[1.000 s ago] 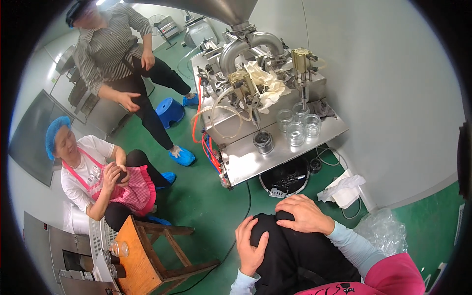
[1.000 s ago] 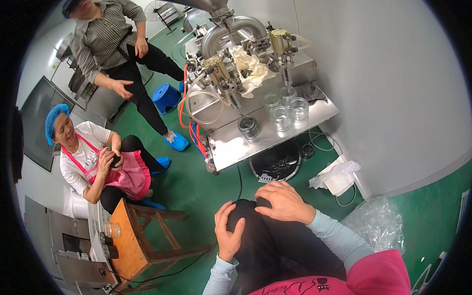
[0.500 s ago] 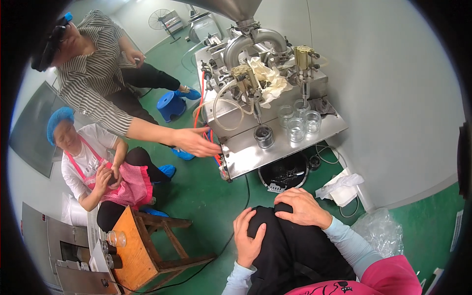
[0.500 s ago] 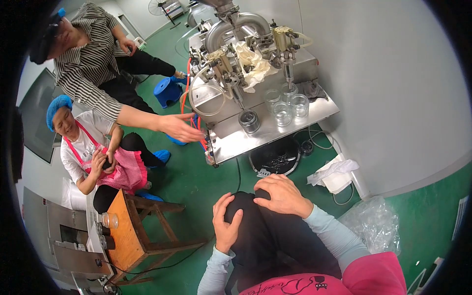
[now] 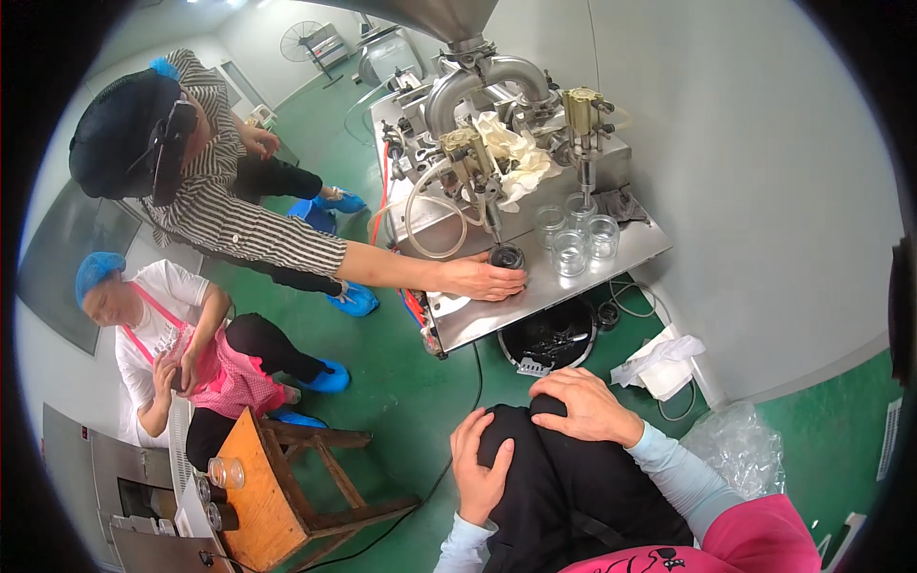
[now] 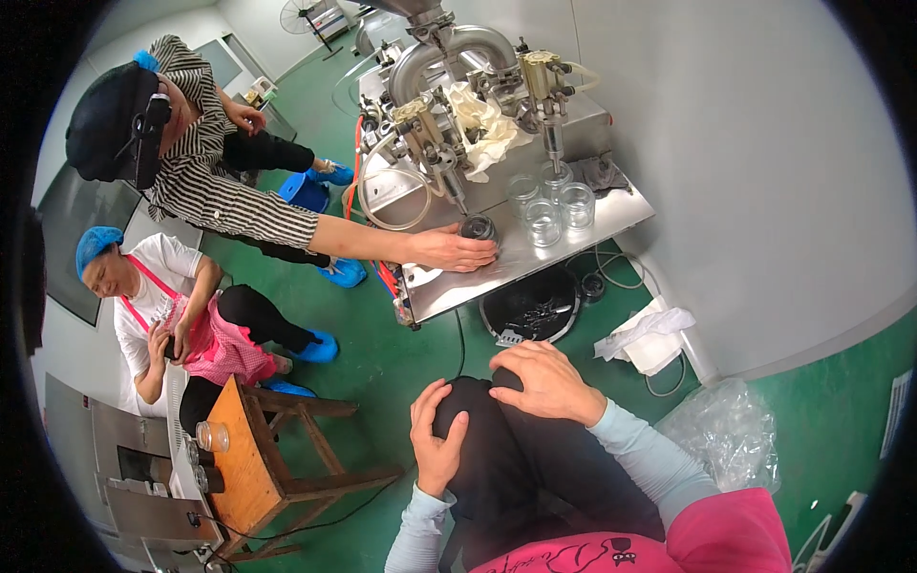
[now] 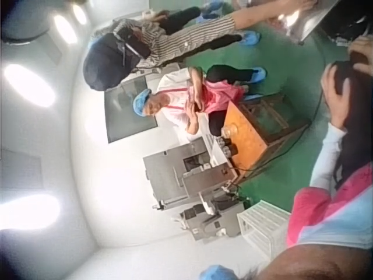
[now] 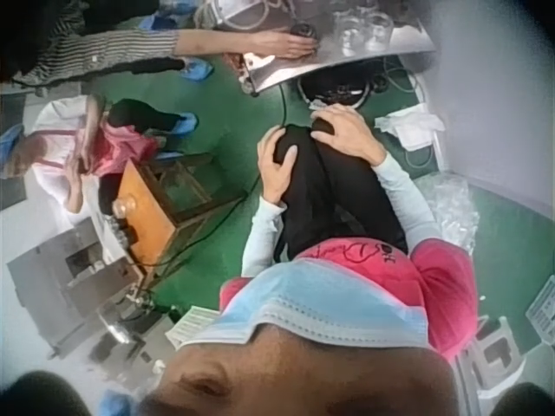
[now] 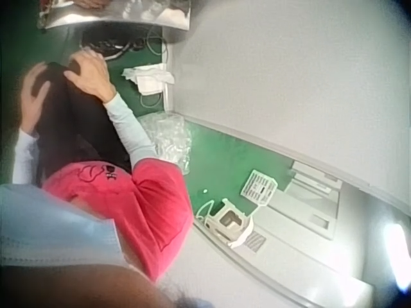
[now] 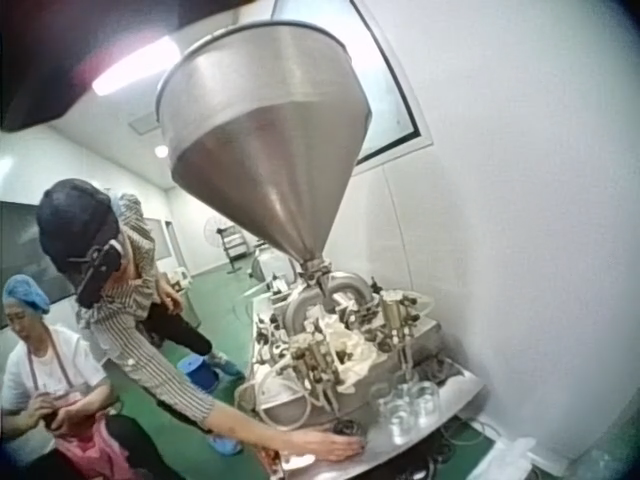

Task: Operating a liquid filling machine to fill and cap glass jars in a food processing facility.

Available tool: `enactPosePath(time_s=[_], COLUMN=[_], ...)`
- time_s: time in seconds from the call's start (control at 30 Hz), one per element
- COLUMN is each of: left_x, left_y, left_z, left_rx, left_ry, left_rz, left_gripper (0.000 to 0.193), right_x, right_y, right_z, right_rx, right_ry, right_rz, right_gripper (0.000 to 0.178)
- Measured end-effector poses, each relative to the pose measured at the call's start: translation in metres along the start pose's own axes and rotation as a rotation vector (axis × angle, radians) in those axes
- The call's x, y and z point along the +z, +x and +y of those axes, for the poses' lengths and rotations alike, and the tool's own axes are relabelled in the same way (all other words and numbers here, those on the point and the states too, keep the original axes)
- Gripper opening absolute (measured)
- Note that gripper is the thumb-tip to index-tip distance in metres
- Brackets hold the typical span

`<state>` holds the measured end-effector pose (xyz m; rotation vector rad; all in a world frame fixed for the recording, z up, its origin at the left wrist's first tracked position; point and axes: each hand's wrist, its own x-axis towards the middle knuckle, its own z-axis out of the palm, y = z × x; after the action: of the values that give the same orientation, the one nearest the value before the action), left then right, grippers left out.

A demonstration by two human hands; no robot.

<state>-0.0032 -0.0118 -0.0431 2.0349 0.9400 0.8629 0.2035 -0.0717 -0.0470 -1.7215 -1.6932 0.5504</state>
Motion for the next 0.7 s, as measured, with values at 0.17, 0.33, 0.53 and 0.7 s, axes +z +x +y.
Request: enactPosePath(time_s=[0.17, 0.33, 0.53, 0.7], left_x=[0.003, 0.002, -0.001, 0.000], left_y=[0.003, 0.001, 0.000, 0.001], left_z=[0.004, 0.001, -0.003, -0.003], left_rx=[0.013, 0.014, 0.022, 0.017], left_ry=[-0.008, -0.004, -0.002, -0.017], left_rz=[-0.017, -0.004, -0.006, -0.007], left_gripper=[0.039, 0.039, 0.041, 0.041], right_x=[-0.015, -0.025, -0.017, -0.017], right_y=[0.041, 0.113, 0.135, 0.140], right_z=[0.028, 0.043, 0.051, 0.061], right_rx=[0.246, 0.222, 0.377, 0.315], right_ry=[0.755, 0.991, 0.958, 0.911], right_rz=[0.076, 0.135, 0.104, 0.097], right_gripper=[0.081, 0.081, 0.082, 0.083])
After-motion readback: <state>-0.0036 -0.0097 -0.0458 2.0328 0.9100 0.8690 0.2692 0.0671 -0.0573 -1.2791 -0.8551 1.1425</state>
